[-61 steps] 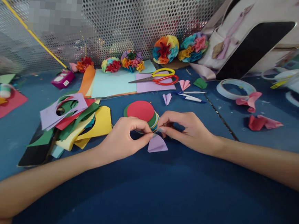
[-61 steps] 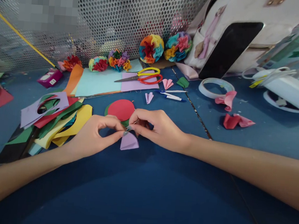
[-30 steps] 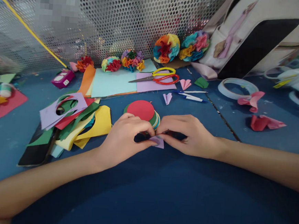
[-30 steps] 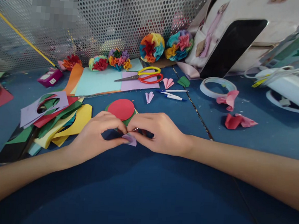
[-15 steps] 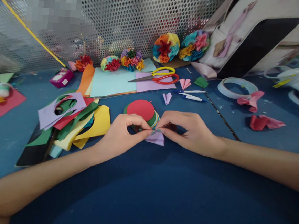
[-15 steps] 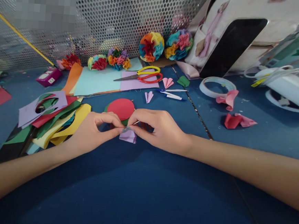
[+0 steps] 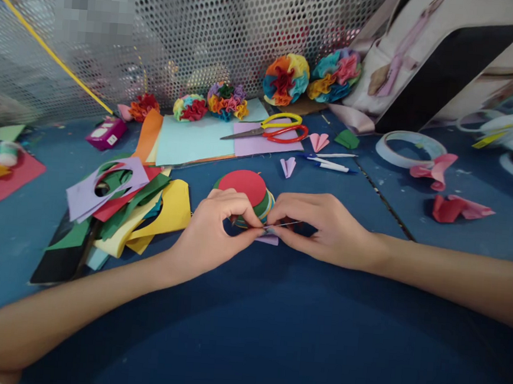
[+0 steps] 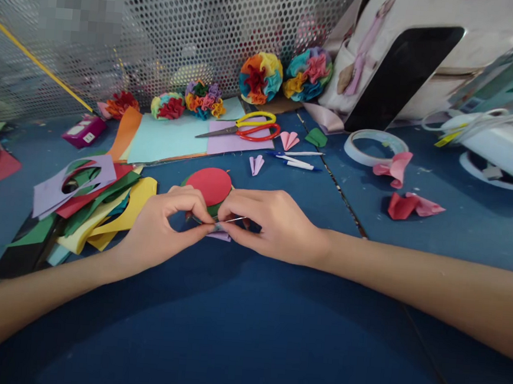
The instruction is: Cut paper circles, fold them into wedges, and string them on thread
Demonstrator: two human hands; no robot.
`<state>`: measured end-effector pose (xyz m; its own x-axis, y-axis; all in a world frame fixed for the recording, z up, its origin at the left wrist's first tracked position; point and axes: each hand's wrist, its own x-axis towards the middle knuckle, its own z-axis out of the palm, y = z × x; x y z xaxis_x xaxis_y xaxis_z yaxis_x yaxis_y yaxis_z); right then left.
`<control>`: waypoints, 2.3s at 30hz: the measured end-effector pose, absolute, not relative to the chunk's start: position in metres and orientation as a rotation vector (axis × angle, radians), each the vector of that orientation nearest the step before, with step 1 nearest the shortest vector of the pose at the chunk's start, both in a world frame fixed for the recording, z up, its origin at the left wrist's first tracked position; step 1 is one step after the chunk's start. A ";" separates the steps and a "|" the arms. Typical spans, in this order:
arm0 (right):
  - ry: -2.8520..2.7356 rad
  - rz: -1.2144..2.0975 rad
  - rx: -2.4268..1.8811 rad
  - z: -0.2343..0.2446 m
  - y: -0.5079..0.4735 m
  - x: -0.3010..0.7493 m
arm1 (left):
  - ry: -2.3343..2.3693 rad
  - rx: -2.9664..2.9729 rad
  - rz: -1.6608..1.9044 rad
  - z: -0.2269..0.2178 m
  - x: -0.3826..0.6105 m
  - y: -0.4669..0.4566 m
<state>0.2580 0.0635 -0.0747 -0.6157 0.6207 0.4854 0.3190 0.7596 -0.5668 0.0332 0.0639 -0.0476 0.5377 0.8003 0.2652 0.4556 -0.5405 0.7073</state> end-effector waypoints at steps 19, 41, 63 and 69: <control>-2.275 0.514 -0.777 -0.074 0.062 0.259 | 1.053 2.128 0.718 -0.045 0.033 0.067; -2.300 0.489 -0.701 -0.073 0.064 0.260 | 1.000 2.129 0.640 -0.042 0.032 0.067; -2.362 0.051 -0.597 -0.075 0.068 0.262 | 0.890 2.367 0.660 -0.043 0.026 0.068; -2.376 0.166 -0.609 -0.078 0.068 0.261 | 0.825 2.749 0.745 -0.046 0.026 0.065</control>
